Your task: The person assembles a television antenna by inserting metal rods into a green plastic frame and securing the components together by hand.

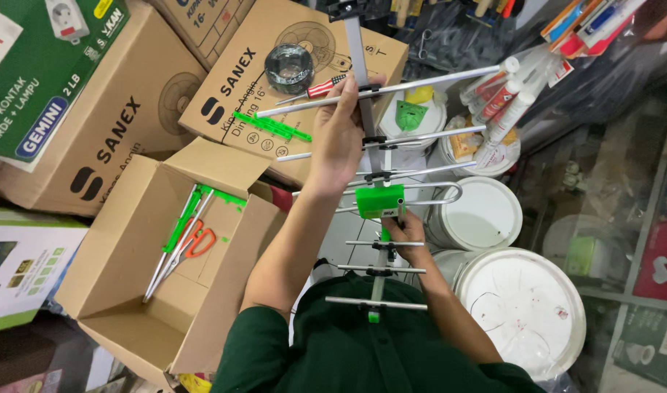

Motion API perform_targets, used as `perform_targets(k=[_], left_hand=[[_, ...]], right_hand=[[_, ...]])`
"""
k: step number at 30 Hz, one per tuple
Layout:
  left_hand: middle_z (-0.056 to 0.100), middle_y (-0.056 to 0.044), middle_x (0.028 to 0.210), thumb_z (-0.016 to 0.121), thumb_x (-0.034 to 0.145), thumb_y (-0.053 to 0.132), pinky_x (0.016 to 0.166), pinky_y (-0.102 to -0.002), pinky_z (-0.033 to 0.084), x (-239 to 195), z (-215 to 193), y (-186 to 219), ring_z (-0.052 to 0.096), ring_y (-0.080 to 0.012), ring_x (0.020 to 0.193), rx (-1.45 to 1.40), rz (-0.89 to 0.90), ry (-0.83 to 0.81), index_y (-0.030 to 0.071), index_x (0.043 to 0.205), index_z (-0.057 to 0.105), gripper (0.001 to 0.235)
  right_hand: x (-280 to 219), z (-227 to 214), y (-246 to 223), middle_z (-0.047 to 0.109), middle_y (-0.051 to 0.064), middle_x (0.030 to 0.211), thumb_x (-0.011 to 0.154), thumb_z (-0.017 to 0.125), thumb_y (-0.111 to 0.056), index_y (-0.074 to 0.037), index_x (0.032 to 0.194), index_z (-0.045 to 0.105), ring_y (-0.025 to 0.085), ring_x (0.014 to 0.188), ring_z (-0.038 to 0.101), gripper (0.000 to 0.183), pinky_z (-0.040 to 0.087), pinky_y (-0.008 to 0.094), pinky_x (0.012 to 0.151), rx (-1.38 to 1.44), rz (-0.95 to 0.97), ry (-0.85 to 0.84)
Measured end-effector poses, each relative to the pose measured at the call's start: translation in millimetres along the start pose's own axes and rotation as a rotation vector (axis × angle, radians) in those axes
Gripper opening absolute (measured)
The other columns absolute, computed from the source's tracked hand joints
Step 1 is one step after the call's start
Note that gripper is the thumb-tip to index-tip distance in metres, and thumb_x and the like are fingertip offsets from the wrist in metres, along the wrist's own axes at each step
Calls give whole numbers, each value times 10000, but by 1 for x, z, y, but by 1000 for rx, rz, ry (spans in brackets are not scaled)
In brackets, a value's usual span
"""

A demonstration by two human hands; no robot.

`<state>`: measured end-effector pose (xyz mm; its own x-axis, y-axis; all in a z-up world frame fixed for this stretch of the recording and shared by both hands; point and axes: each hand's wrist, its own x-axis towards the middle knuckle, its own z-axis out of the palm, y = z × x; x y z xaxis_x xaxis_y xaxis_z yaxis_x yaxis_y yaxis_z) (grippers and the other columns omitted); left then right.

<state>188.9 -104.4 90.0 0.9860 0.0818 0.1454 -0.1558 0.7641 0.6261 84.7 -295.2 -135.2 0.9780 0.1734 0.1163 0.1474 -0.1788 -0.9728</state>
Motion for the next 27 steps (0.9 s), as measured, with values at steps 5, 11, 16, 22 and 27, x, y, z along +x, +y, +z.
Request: perform_targets(k=[5,11,16,22,27], left_hand=[[719,-103,1046,575,1123,267,912,-351,546,16,-7,-20,667,-189,944,21,123,27,-3,1198,663,294],[719,-111,1046,572,1099,248,906,-337,555,18,-13,-27,672,-179,948,-50,157,65,6,1188,659,272],[715,-105,1074,564,1111,228,911,-340,546,15,-16,-40,666,-167,963,-49,193,52,2,1217,655,266],[715,-115,1121,537,1139,212,919,-320,511,-2,-14,-59,636,-148,982,-16,184,5,-19,1309,628,301],[710,-131,1154,497,1141,217,945,-322,516,-11,-11,-58,643,-158,1014,35,168,0,-31,1343,584,331]], right_hand=[[12,-12,-29,589,91,1161,913,715,-125,4,1077,709,112,823,608,209,509,264,666,-98,-180,-64],[5,-51,-21,642,19,830,911,728,-121,-21,1111,745,88,665,527,224,436,255,607,-132,9,-9],[-4,-96,-28,634,-41,807,998,662,-146,-24,1137,718,43,721,542,194,437,211,662,135,53,143],[12,-115,-114,658,38,1084,1068,630,-72,10,1267,612,46,781,529,216,417,218,670,206,-196,418],[62,-124,-193,699,47,1271,1078,590,-56,-18,1443,552,16,723,496,369,405,199,615,218,-367,496]])
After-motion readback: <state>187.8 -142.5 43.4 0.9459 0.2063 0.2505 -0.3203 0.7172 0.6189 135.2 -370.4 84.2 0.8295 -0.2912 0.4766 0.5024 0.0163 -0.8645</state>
